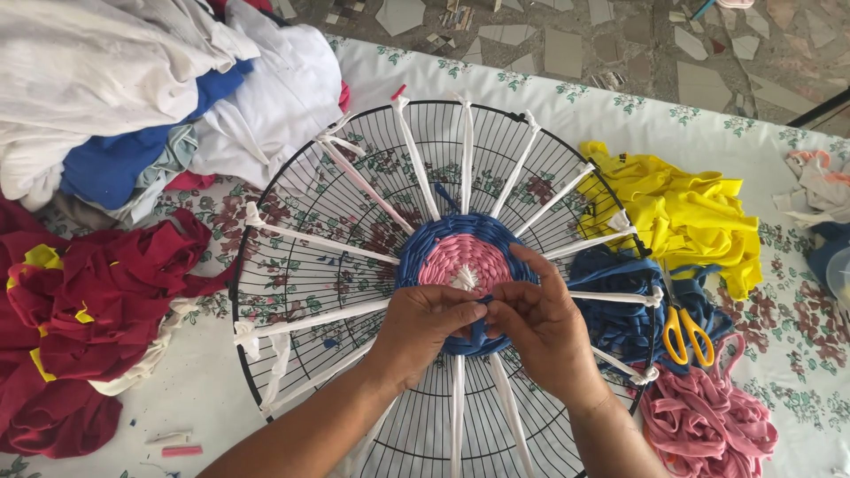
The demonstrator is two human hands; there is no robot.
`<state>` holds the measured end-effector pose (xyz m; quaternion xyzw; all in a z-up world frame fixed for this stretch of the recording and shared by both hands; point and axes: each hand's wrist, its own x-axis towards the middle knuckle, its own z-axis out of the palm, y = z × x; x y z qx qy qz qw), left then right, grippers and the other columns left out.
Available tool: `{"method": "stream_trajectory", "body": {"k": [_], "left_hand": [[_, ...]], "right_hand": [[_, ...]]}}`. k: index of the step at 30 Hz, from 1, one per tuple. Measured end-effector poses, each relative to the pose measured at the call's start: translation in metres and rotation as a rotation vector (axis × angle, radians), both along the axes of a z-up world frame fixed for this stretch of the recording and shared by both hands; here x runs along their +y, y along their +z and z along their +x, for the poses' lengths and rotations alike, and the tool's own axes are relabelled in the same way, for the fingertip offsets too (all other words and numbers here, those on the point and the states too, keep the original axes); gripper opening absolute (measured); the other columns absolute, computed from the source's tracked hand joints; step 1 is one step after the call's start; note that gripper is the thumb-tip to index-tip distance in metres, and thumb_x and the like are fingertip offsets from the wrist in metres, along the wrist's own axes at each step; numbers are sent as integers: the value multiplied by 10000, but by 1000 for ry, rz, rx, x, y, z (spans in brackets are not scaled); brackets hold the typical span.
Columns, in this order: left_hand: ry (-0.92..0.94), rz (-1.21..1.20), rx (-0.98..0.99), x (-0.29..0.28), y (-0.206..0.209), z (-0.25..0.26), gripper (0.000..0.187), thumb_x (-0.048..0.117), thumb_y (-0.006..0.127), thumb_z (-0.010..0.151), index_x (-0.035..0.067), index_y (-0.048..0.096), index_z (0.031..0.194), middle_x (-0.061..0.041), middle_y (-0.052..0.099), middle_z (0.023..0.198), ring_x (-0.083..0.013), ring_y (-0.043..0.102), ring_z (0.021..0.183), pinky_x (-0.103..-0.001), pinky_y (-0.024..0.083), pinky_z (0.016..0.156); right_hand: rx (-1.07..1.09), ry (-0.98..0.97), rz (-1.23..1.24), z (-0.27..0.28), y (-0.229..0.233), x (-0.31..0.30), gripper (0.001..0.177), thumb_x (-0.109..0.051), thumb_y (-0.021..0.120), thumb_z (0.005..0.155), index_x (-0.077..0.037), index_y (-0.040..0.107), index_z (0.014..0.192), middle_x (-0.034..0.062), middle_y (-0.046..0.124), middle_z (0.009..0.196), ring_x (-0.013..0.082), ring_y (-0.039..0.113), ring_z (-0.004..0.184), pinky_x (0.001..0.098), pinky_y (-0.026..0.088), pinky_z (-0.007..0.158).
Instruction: Weave fabric strips through a metal fan cover to create a rug.
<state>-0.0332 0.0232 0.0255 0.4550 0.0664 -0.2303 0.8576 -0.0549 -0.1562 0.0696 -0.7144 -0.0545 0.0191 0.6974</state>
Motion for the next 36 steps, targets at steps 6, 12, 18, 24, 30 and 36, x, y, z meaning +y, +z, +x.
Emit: {"method": "stream_trajectory", "body": {"k": [6,12,18,24,30,36], "left_hand": [[-72,-262,55,4,-9,7,80,-6,683,925,-29,698,1000,-83,675,814,-121,577,716,-224,433,707],[-231,-102,-120,17,8,9,172,61,576,1003,-32,668,1114,-89,694,911,-86,613,806,-204,497,750],[-308,-203,-170,31,10,10,152,126,591,1029,-3,643,1091,-124,690,967,-164,663,926,-289,548,848],[-139,-198,27,32,-16,12,99,83,705,958,27,646,1015,-10,566,762,-37,428,515,-188,331,478],[26,-57,-21,36,-10,17,125,74,697,957,-36,641,978,-43,460,659,-59,452,525,-157,356,409],[42,-149,-5,34,2,21,142,96,669,995,-30,605,972,-78,494,666,-97,480,529,-182,381,409]], "right_hand": [[-262,91,-579,9,27,21,649,111,551,909,-68,357,1502,18,624,771,79,622,625,231,503,520],[31,249,-8,20,13,11,736,143,551,912,-63,255,1554,132,659,979,149,627,773,244,530,654],[111,354,71,36,27,13,677,141,601,896,-31,373,1509,117,700,844,141,654,709,243,535,610],[67,227,-223,44,17,26,682,155,624,851,-67,457,1475,90,689,937,108,633,734,210,539,599],[97,318,-364,75,13,32,751,-3,775,809,-74,455,1485,96,747,790,142,668,616,271,589,617],[-137,-93,-927,188,-53,10,155,-250,706,962,-247,777,1100,-65,718,675,139,701,679,304,552,698]]}}
